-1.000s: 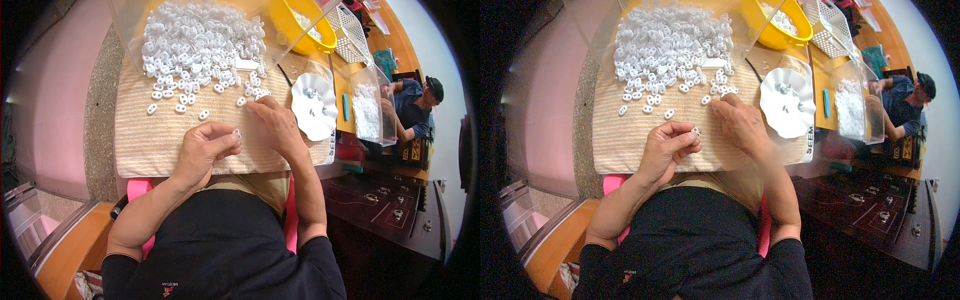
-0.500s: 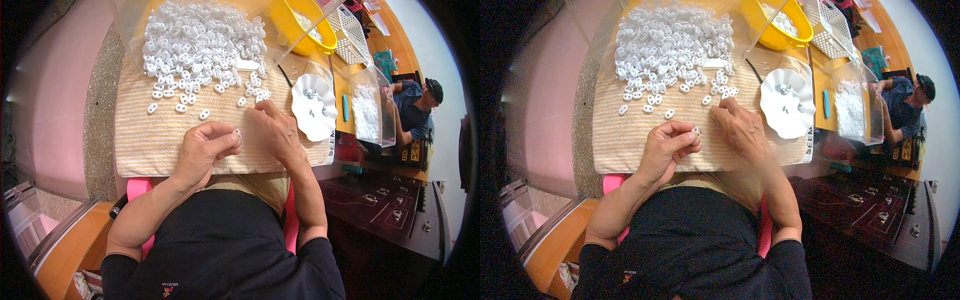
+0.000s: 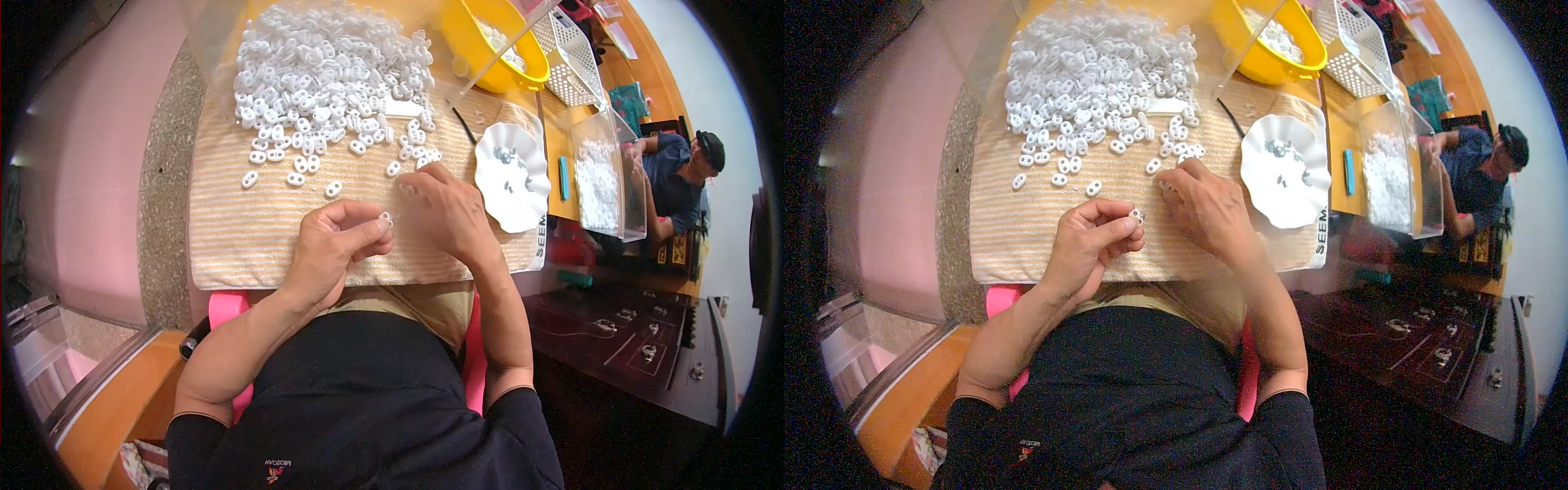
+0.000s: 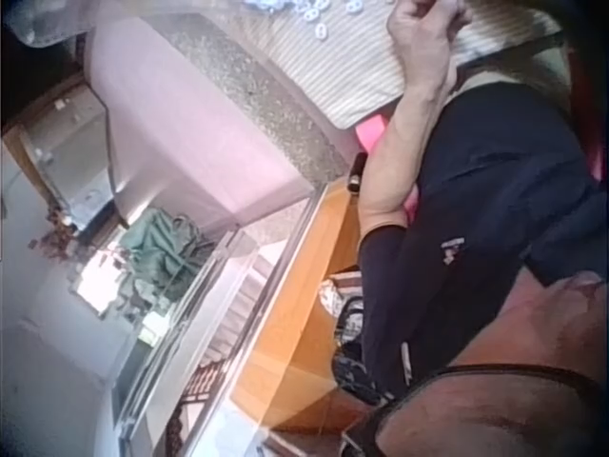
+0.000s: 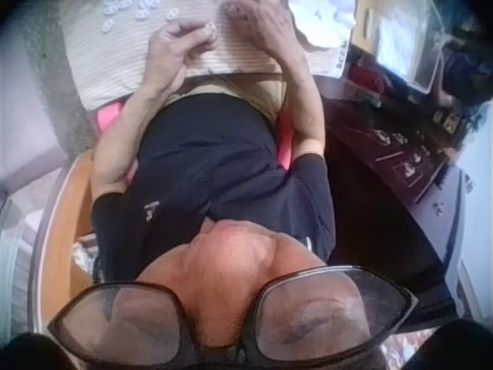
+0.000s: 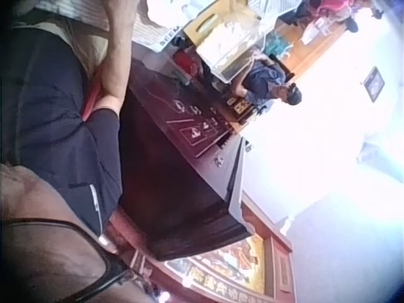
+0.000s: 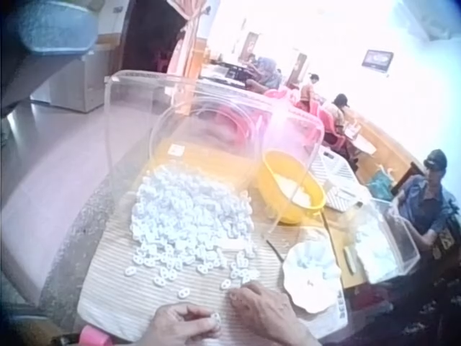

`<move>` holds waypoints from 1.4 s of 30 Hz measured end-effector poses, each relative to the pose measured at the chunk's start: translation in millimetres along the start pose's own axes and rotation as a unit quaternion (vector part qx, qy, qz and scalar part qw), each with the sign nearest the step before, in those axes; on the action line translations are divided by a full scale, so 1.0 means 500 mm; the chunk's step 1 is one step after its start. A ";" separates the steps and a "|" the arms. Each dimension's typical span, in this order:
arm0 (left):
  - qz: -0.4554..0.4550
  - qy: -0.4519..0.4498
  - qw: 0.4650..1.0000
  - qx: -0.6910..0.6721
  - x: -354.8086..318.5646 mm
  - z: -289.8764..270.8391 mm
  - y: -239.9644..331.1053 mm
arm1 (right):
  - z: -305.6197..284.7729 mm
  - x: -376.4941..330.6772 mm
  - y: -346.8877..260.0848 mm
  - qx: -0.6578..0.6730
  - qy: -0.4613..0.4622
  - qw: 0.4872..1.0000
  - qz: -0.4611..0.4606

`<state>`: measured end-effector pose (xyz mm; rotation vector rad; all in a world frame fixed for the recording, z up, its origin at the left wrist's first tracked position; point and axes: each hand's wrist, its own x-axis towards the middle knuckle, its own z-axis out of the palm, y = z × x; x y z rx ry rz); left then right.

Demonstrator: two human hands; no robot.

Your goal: Inspecting and sorting small white plastic components on a workshop table.

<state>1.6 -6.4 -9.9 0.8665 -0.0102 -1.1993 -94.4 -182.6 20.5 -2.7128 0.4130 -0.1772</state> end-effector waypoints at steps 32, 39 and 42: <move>0.007 0.002 1.000 0.001 0.002 -0.004 -0.002 | -0.003 -0.016 0.028 0.356 -0.105 0.926 0.065; 0.008 0.008 1.000 -0.001 -0.002 -0.002 0.000 | 0.006 -0.019 0.028 0.418 -0.118 0.898 0.076; 0.002 0.009 1.000 0.000 0.003 -0.006 -0.002 | 0.013 -0.021 0.029 0.436 -0.101 0.892 0.067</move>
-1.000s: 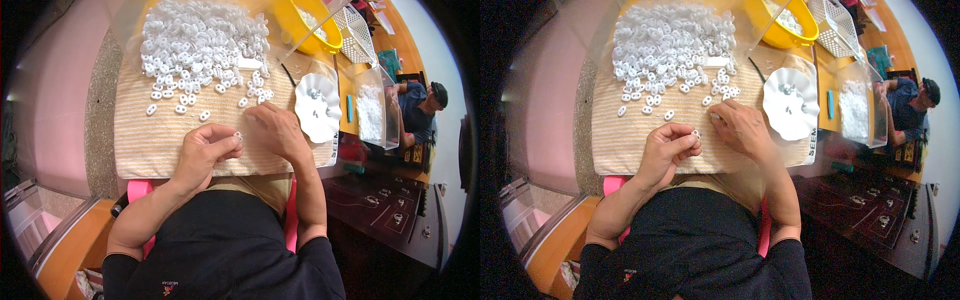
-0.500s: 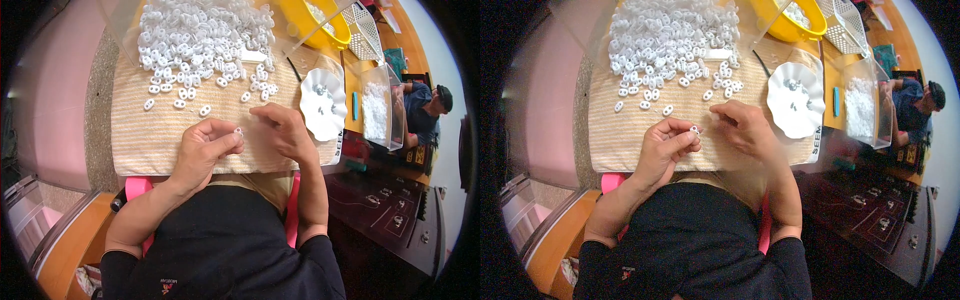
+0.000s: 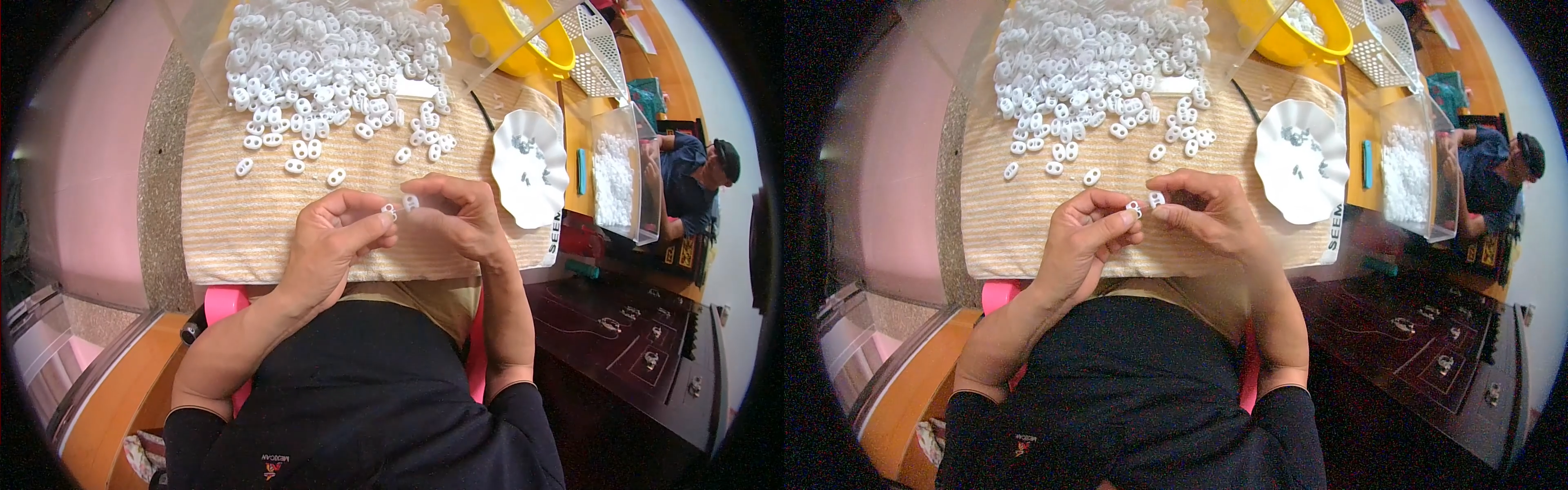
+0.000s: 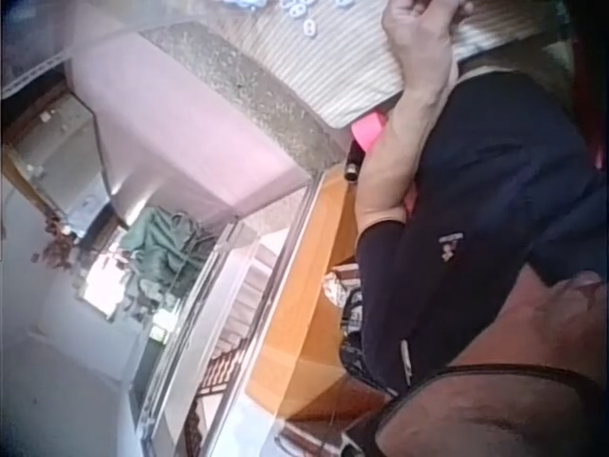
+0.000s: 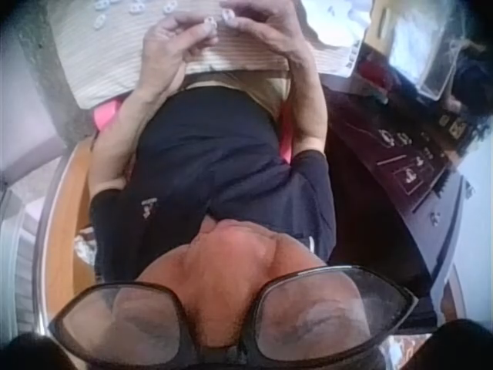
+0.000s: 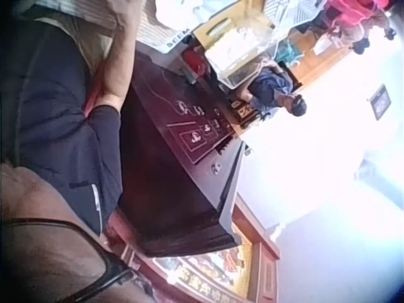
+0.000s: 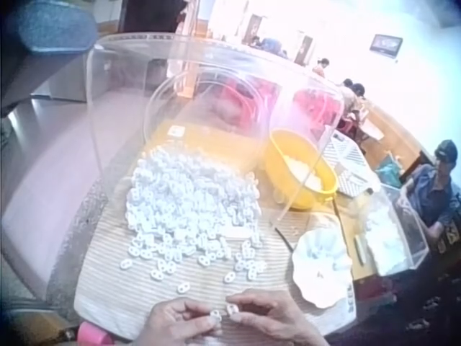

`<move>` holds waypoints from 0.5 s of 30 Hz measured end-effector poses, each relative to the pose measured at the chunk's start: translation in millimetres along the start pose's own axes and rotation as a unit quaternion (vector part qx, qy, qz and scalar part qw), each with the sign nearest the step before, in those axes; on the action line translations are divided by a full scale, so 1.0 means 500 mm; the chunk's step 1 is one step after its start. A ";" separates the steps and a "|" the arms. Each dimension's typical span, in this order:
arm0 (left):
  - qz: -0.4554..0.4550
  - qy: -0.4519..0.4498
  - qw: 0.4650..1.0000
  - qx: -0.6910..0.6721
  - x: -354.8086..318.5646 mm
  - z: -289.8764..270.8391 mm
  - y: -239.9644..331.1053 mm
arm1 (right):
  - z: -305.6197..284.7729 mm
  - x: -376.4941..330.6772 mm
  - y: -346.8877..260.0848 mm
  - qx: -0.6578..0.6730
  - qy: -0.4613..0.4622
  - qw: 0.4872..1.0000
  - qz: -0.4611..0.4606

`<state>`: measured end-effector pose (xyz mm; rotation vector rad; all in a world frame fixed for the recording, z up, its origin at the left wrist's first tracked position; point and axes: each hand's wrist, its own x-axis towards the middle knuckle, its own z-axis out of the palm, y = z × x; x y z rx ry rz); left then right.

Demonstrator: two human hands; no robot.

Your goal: Inspecting and sorting small white plastic components on a workshop table.

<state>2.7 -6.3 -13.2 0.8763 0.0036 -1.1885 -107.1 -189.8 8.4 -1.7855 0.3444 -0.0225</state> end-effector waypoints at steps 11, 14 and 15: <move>-0.002 0.005 1.000 0.005 -0.004 0.002 0.003 | 0.012 -0.003 -0.004 0.097 0.005 0.995 0.023; -0.005 0.008 1.000 0.006 -0.004 0.002 0.003 | 0.013 -0.003 -0.001 0.096 0.008 0.995 0.016; -0.005 0.009 1.000 0.008 -0.004 0.002 0.003 | 0.014 -0.003 -0.002 0.096 0.007 0.995 0.017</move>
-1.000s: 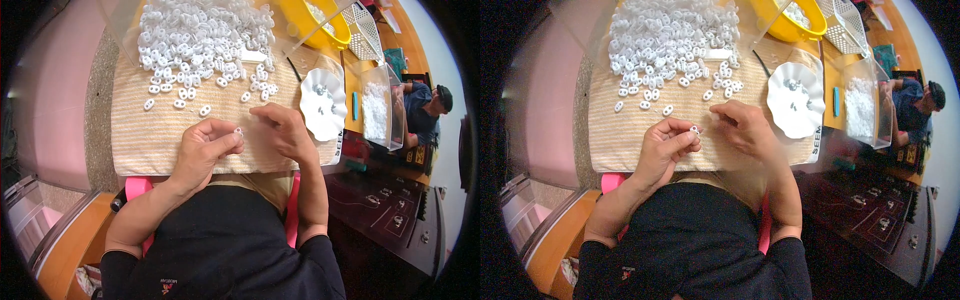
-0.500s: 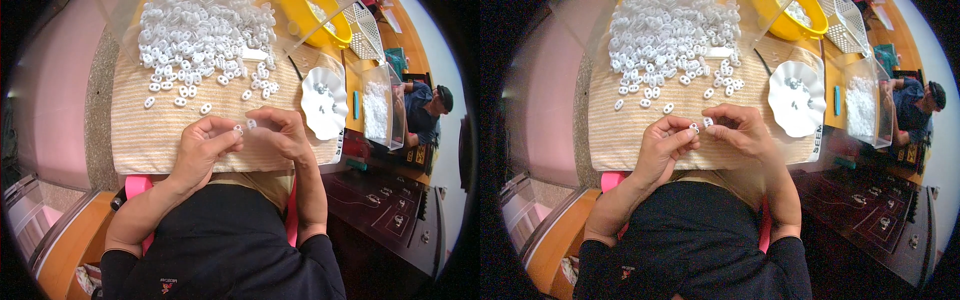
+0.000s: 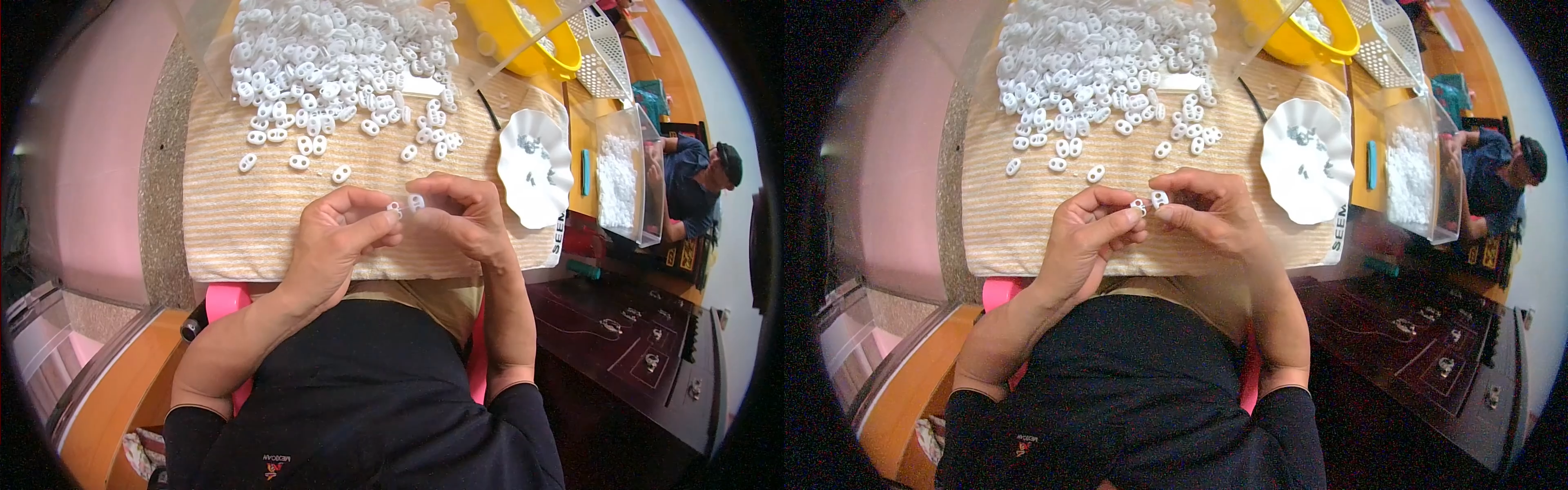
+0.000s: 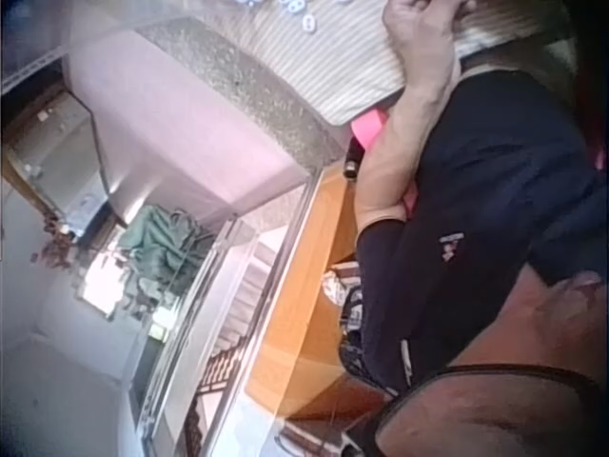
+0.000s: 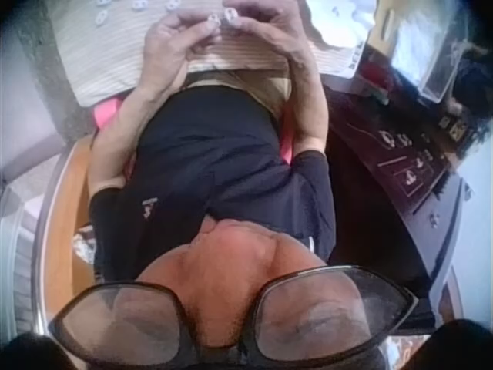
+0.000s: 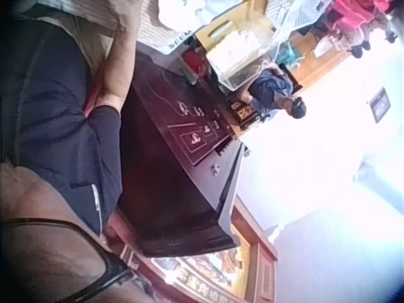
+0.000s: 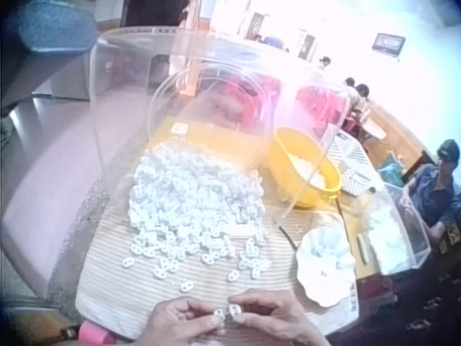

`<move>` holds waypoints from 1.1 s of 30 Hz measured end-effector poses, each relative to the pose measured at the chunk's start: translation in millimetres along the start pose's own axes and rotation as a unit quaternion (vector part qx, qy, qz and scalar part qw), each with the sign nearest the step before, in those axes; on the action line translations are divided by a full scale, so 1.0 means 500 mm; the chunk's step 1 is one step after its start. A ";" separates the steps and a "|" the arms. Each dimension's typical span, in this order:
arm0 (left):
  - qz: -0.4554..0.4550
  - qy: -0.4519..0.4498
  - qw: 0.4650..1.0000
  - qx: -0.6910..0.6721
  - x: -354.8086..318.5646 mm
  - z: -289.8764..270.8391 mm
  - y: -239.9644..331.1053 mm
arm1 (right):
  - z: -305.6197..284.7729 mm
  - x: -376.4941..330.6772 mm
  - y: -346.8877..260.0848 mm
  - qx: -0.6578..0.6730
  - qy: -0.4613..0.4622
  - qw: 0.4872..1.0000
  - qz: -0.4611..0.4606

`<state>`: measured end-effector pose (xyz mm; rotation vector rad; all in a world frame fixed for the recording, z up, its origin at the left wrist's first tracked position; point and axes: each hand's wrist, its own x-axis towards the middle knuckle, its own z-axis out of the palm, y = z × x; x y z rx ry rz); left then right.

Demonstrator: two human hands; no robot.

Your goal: Inspecting and sorting small white plastic components on a workshop table.

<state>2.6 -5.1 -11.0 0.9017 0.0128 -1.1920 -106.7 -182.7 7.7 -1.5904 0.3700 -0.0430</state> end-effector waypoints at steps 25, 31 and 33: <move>0.013 -0.003 1.000 -0.013 -0.002 0.006 0.002 | 0.016 0.005 0.002 0.062 -0.022 0.998 -0.003; 0.007 -0.004 1.000 -0.013 0.001 0.004 -0.004 | 0.014 0.005 0.002 0.019 -0.030 0.999 -0.001; 0.006 -0.002 1.000 -0.010 0.001 0.004 -0.004 | 0.015 0.005 0.001 0.023 -0.031 0.999 0.000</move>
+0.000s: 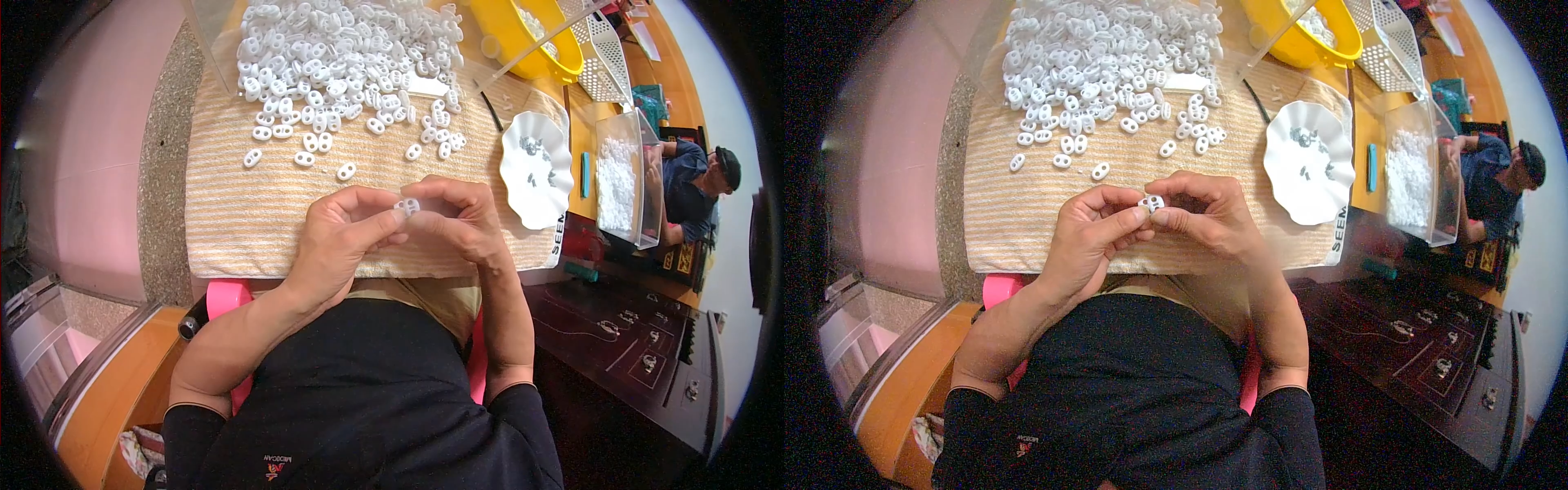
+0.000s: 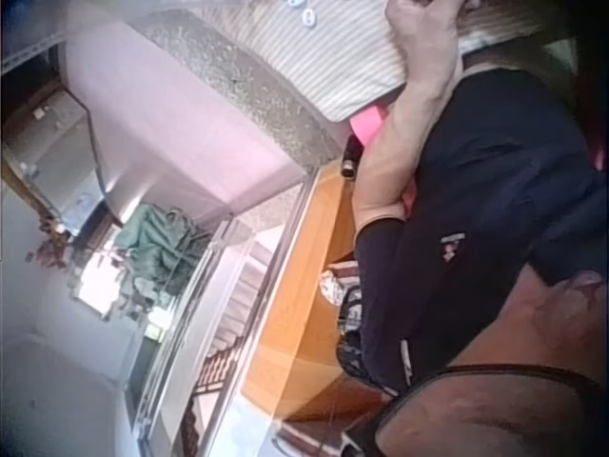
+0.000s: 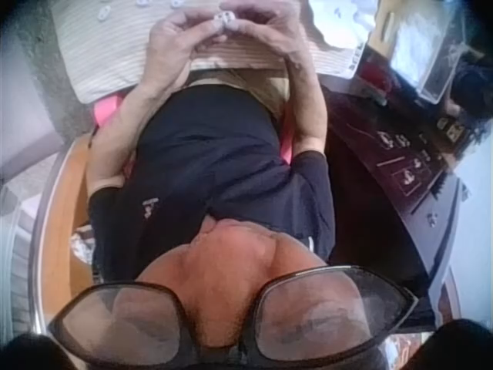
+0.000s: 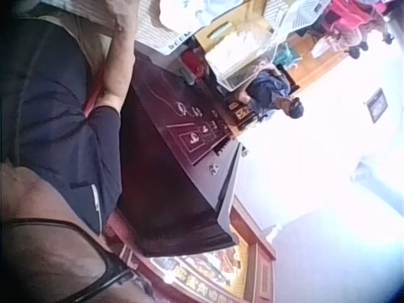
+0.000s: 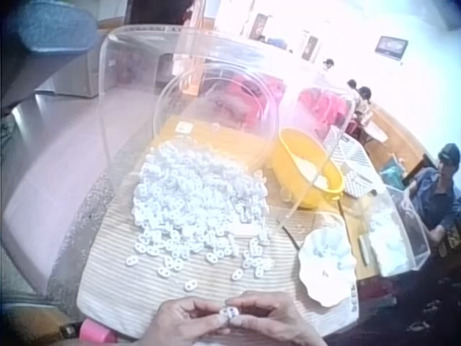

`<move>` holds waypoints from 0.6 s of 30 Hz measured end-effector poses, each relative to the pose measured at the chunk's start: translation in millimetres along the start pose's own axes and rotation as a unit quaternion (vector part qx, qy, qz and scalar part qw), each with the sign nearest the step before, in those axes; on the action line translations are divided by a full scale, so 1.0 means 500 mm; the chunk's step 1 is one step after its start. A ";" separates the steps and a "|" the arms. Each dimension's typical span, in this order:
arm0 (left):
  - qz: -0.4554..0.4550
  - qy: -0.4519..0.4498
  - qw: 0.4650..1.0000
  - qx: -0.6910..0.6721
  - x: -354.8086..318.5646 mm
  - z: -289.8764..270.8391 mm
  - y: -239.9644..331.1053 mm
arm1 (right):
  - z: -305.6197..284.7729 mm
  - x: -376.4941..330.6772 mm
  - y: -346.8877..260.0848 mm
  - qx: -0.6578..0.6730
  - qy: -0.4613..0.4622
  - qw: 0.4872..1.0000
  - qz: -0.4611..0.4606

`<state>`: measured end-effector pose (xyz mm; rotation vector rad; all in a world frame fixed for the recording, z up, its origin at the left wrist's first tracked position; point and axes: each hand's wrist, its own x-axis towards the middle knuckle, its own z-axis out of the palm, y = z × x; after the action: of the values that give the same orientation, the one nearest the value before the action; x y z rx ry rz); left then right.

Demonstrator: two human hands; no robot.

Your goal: Inspecting and sorting small white plastic components on a workshop table.

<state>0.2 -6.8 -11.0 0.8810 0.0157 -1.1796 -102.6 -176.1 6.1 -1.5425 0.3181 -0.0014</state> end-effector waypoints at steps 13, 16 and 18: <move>-0.003 -0.016 0.999 -0.047 -0.001 0.000 0.002 | 0.003 0.000 -0.001 0.039 0.013 0.999 0.008; -0.014 -0.020 0.998 -0.060 -0.001 -0.002 0.004 | 0.005 -0.001 -0.003 0.055 0.016 0.998 0.007; -0.021 -0.024 0.997 -0.067 -0.002 -0.001 0.007 | 0.005 -0.001 -0.002 0.060 0.016 0.998 0.005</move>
<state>2.7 -5.4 -9.0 0.7373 0.0729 -1.2238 -102.2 -173.8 7.3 -1.4238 0.3452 -0.0365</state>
